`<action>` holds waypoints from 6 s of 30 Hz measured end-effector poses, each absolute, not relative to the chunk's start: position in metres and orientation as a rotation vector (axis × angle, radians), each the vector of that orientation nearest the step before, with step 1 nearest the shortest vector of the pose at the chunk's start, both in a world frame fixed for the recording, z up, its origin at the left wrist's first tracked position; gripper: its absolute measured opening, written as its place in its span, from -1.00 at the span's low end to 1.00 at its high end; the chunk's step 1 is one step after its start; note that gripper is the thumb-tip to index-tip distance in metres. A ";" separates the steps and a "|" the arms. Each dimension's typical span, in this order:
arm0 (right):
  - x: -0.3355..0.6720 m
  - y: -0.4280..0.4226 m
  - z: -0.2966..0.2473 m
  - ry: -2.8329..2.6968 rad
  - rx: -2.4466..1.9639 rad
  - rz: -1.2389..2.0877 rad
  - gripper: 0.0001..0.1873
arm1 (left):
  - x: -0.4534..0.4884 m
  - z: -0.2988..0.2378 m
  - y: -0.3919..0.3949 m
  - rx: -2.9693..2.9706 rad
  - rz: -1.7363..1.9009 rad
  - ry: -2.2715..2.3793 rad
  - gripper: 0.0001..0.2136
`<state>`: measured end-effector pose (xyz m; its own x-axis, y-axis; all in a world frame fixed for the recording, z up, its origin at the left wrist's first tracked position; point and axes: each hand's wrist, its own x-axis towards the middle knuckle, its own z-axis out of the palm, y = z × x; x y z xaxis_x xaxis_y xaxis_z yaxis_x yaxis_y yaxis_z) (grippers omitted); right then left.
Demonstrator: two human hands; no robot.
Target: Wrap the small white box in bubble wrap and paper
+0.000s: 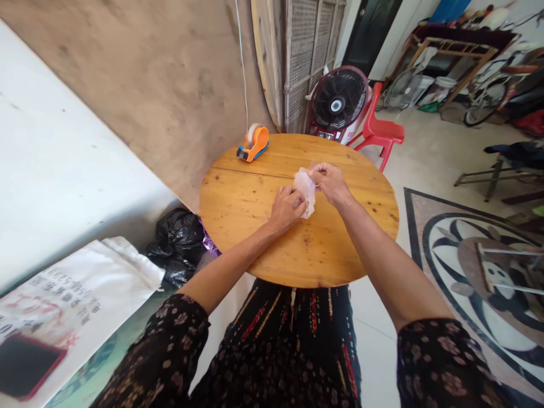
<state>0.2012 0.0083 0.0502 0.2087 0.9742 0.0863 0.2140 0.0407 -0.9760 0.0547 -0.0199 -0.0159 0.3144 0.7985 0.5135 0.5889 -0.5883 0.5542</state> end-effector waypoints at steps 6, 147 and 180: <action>0.199 0.035 0.060 -1.275 -1.563 0.954 -0.77 | 0.051 -0.008 -0.014 2.362 1.047 1.169 -0.94; 0.209 -0.078 -0.001 -2.115 -0.990 -0.026 -0.91 | -0.012 0.005 0.008 2.131 0.651 0.555 -0.54; 0.207 -0.081 -0.011 -2.104 -1.030 -0.073 -0.86 | -0.005 0.003 -0.002 2.120 0.710 0.641 -0.83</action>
